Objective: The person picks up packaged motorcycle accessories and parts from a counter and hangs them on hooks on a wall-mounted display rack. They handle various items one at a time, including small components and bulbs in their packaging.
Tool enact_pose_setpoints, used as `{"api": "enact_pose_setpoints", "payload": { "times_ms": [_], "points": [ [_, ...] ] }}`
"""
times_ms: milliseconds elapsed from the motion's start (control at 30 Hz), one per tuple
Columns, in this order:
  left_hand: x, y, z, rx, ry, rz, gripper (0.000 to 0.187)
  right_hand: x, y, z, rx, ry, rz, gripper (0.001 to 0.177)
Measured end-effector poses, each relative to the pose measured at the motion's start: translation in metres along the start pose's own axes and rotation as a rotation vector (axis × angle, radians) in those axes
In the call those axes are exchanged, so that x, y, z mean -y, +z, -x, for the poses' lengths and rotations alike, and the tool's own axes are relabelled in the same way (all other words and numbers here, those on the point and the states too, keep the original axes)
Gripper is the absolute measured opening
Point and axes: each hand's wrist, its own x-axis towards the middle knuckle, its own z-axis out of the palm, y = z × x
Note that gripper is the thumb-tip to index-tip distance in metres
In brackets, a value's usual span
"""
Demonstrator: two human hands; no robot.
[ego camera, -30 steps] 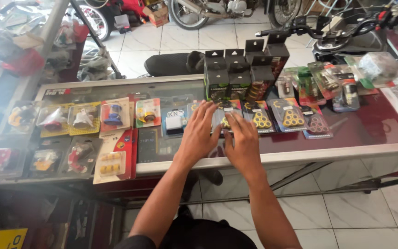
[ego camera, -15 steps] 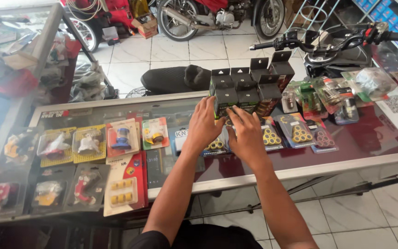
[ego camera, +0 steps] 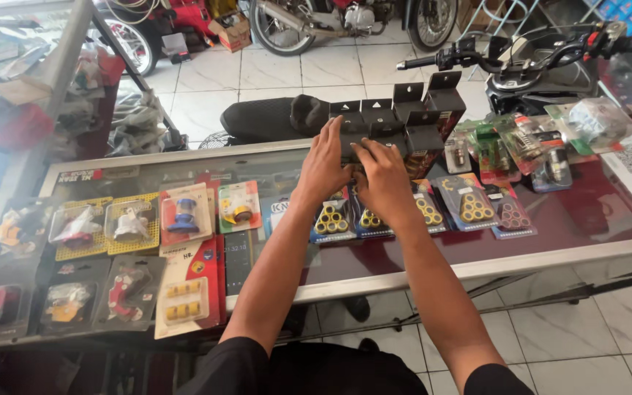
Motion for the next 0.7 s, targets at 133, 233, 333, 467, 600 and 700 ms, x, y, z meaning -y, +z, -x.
{"api": "enact_pose_setpoints", "payload": {
  "times_ms": [133, 233, 333, 467, 600, 700],
  "points": [
    [-0.003, 0.008, 0.001, -0.05, 0.008, -0.007, 0.095, -0.016, 0.004, 0.006, 0.025, -0.02, 0.025, 0.052],
    [-0.009, 0.007, 0.004, -0.094, -0.014, 0.048, 0.092, -0.021, 0.005, 0.007, 0.03, -0.052, 0.004, 0.052],
    [-0.014, 0.004, 0.007, -0.109, -0.036, 0.087, 0.093, -0.023, 0.004, 0.009, 0.052, -0.052, -0.065, 0.052],
    [-0.02, 0.0, 0.008, -0.109, -0.111, 0.163, 0.096, -0.022, 0.001, 0.008, 0.062, -0.057, -0.102, 0.051],
    [-0.014, -0.001, 0.011, -0.14, -0.088, 0.163, 0.1, -0.023, 0.002, 0.007, 0.07, -0.051, -0.115, 0.052],
    [-0.01, -0.002, 0.011, -0.167, -0.115, 0.18, 0.102, -0.025, 0.003, 0.006, 0.1, -0.027, -0.115, 0.057]
  ]
}}
